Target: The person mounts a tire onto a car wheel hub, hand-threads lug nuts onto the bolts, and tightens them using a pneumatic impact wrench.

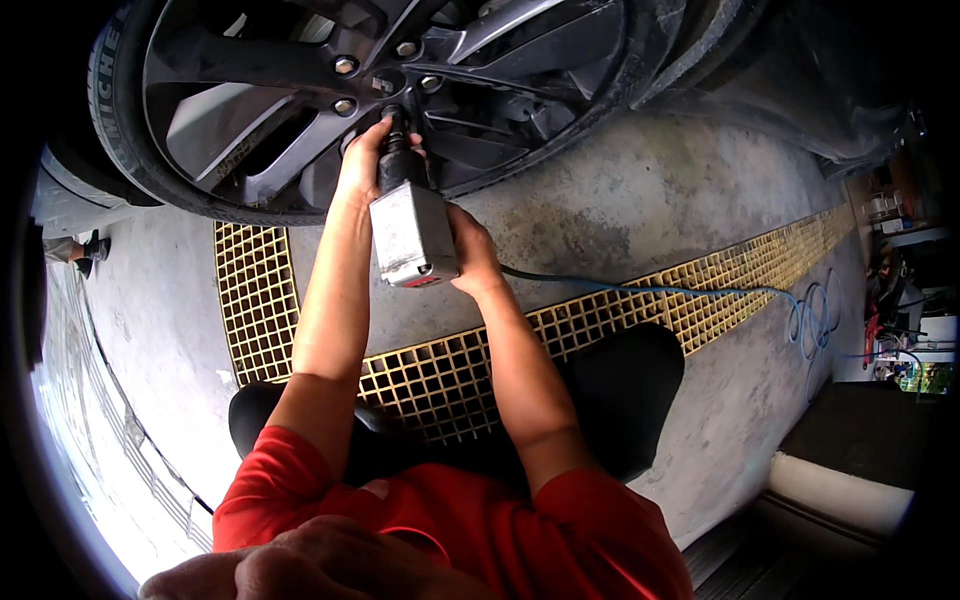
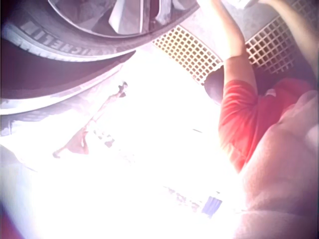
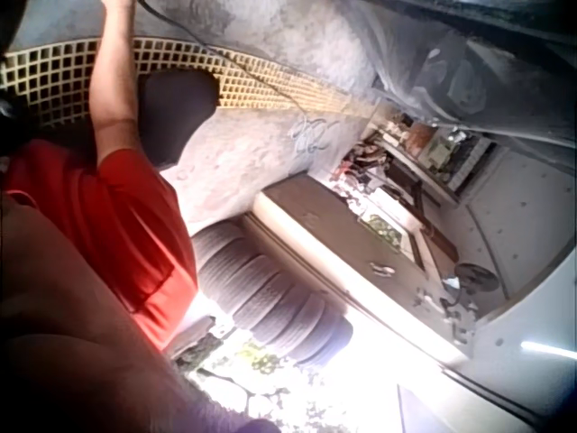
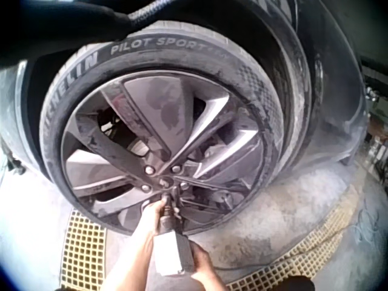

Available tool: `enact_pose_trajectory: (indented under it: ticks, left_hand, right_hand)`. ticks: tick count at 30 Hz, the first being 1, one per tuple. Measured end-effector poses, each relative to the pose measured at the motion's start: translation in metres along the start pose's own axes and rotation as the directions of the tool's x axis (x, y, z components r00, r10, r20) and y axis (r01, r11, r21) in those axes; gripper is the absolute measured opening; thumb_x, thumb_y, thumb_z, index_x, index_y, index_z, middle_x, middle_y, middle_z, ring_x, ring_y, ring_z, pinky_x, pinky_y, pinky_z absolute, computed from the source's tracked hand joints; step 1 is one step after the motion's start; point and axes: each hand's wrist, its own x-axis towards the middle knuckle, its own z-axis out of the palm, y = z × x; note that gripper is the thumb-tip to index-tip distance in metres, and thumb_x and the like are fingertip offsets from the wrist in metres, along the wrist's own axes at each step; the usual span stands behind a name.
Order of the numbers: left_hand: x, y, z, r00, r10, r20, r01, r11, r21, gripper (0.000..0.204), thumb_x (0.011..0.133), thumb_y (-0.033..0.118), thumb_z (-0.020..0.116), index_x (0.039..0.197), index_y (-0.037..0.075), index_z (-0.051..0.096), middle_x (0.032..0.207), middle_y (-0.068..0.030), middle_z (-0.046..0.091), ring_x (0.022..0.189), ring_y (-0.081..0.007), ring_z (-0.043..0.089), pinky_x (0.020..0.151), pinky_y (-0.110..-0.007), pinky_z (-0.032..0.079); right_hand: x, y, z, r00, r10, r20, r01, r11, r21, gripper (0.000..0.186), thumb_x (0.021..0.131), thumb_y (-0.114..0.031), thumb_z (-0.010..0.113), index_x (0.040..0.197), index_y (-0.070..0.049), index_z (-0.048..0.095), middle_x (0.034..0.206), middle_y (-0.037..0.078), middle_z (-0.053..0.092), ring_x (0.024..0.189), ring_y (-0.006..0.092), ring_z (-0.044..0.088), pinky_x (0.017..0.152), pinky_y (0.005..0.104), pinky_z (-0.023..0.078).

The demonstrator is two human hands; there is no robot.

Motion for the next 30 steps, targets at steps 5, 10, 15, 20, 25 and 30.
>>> enact_pose_trajectory:
  ticks: [5, 10, 15, 20, 25, 30]
  left_hand:
    - [-0.003, 0.000, 0.002, 1.000, -0.018, 0.009, 0.018, 1.000, 0.012, 0.038, 0.098, 0.033, 0.046, 0.104, -0.004, 0.054, 0.081, -0.0174, 0.065, 0.068, -0.0300, 0.066, 0.063, -0.043, 0.057]
    - [-0.017, -0.006, 0.005, 0.974, -0.076, 0.215, 0.133, 0.955, -0.264, 0.041, 0.098, 0.038, 0.044, 0.109, 0.000, 0.056, 0.083, -0.0160, 0.066, 0.076, -0.0310, 0.066, 0.072, -0.045, 0.056]
    - [-0.012, -0.003, 0.005, 0.976, -0.071, 0.206, 0.113, 0.972, -0.205, 0.039, 0.100, 0.039, 0.042, 0.104, 0.002, 0.055, 0.074, -0.0120, 0.063, 0.070, -0.0353, 0.066, 0.063, -0.047, 0.056]
    - [-0.007, -0.003, 0.005, 0.988, -0.102, 0.118, 0.120, 0.981, -0.155, 0.037, 0.099, 0.038, 0.044, 0.098, 0.003, 0.054, 0.069, -0.0114, 0.062, 0.064, -0.0343, 0.066, 0.057, -0.045, 0.056]
    - [-0.006, -0.002, 0.005, 0.989, -0.112, 0.093, 0.121, 0.987, -0.104, 0.037, 0.096, 0.037, 0.048, 0.100, 0.002, 0.056, 0.071, -0.0121, 0.062, 0.067, -0.0347, 0.065, 0.062, -0.043, 0.055]
    - [-0.003, -0.003, 0.004, 0.990, -0.117, 0.077, 0.124, 0.987, -0.106, 0.036, 0.097, 0.037, 0.047, 0.098, 0.002, 0.053, 0.068, -0.0122, 0.062, 0.063, -0.0347, 0.065, 0.058, -0.042, 0.056]
  right_hand:
    - [0.001, -0.001, -0.001, 0.966, 0.253, 0.052, -0.214, 0.669, 0.712, 0.034, 0.090, -0.001, 0.056, 0.124, -0.001, 0.054, 0.115, 0.009, 0.062, 0.100, 0.0157, 0.060, 0.088, 0.0281, 0.048]
    - [-0.005, -0.009, 0.004, 0.995, -0.089, -0.033, 0.076, 0.956, -0.285, 0.031, 0.091, -0.001, 0.053, 0.122, -0.001, 0.055, 0.113, 0.008, 0.062, 0.100, 0.0158, 0.060, 0.088, 0.0286, 0.048]
    - [-0.005, -0.012, 0.017, 0.999, -0.006, -0.054, 0.004, 0.999, -0.043, 0.033, 0.094, -0.003, 0.051, 0.126, -0.002, 0.052, 0.111, 0.007, 0.063, 0.099, 0.0147, 0.060, 0.090, 0.0284, 0.047]
    - [0.001, 0.006, 0.021, 0.998, -0.033, -0.049, 0.022, 0.980, -0.200, 0.033, 0.093, -0.010, 0.059, 0.125, -0.004, 0.055, 0.110, 0.005, 0.065, 0.095, 0.0129, 0.063, 0.080, 0.0297, 0.053]
    - [0.003, 0.031, 0.017, 0.998, 0.029, -0.055, -0.023, 0.994, 0.105, 0.025, 0.096, -0.013, 0.051, 0.118, -0.003, 0.059, 0.104, 0.005, 0.066, 0.088, 0.0171, 0.066, 0.074, 0.0336, 0.056]
    - [0.003, 0.043, 0.017, 0.993, 0.101, -0.063, -0.083, 0.966, 0.244, 0.025, 0.097, -0.015, 0.048, 0.117, -0.004, 0.059, 0.103, 0.006, 0.065, 0.088, 0.0191, 0.066, 0.074, 0.0354, 0.056]
